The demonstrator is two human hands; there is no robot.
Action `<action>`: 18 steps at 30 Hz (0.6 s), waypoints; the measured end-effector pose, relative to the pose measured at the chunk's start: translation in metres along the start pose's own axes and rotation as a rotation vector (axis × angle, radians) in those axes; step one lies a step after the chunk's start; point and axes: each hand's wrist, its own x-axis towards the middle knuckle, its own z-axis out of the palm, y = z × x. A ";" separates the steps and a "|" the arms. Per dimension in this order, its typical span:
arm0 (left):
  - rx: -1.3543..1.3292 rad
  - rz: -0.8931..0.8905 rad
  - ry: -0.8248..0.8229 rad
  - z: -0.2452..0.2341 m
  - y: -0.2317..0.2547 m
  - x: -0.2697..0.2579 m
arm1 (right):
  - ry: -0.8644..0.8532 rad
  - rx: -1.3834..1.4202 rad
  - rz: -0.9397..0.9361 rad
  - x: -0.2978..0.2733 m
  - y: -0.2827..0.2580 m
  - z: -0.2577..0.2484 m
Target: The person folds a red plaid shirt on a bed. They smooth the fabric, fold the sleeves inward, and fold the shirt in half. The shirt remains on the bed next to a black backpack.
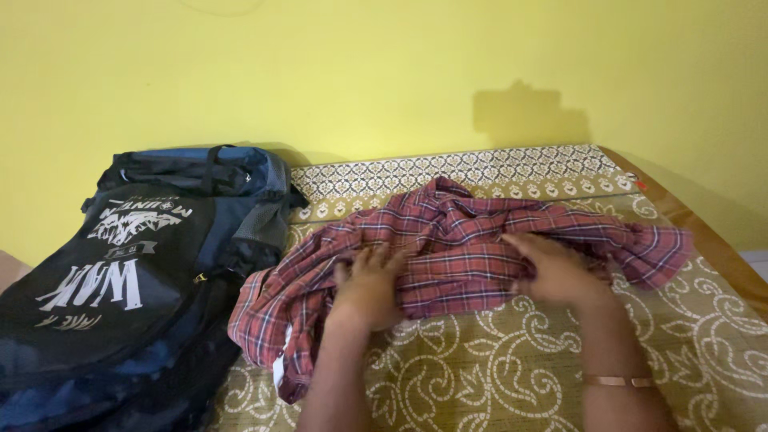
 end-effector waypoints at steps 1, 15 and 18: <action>0.005 -0.078 -0.023 0.004 -0.010 0.002 | -0.029 -0.091 -0.010 -0.001 -0.006 0.000; -0.130 -0.021 1.066 0.089 -0.035 0.041 | 0.738 -0.102 0.076 0.002 -0.001 0.028; -0.150 -0.038 0.787 0.088 -0.041 0.041 | 0.530 0.030 0.003 0.007 0.024 0.026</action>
